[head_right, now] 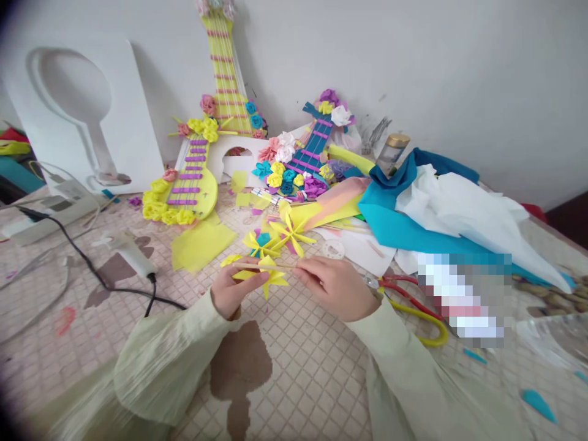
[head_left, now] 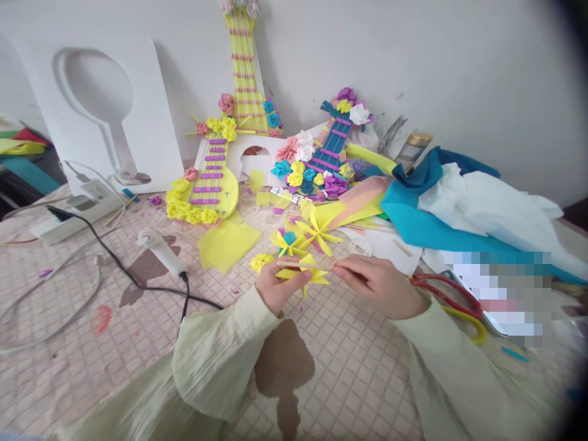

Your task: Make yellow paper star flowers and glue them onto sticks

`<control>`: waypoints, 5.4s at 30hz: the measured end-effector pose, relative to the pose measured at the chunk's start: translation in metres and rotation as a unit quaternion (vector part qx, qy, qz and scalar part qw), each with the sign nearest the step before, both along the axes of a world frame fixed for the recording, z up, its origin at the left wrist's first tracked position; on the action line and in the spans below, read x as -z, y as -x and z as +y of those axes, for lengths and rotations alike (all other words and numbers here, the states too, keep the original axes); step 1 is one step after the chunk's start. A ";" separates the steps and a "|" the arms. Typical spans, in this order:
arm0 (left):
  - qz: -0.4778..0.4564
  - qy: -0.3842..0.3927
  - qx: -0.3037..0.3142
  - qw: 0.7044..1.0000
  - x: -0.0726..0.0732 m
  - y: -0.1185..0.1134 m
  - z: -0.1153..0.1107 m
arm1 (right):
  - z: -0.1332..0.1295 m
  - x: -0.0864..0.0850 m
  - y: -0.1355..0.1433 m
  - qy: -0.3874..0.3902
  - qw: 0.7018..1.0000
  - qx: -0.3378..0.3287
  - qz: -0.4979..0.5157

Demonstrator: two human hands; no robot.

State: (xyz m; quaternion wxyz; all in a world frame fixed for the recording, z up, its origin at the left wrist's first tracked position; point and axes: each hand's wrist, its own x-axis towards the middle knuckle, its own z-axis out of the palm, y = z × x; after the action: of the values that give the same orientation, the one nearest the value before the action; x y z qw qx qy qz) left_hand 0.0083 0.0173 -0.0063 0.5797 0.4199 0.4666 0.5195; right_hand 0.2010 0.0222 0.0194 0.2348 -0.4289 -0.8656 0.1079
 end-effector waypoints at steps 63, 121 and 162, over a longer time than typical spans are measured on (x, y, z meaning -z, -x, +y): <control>0.276 -0.276 0.081 0.917 -0.006 0.005 -0.007 | -0.015 0.000 0.021 0.116 0.984 0.021 0.134; 0.183 -0.162 0.098 0.965 -0.004 0.001 -0.007 | -0.016 0.010 0.029 0.038 0.977 0.062 0.199; 0.294 -0.323 0.073 0.897 -0.003 0.006 -0.004 | -0.014 0.007 0.025 0.054 0.980 0.080 0.176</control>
State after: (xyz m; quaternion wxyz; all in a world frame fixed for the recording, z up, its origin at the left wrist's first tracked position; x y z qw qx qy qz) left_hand 0.0026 0.0130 -0.0034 0.2850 0.7506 0.3899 0.4510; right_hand 0.1761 0.0086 0.0124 0.3676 -0.4829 -0.7668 0.2092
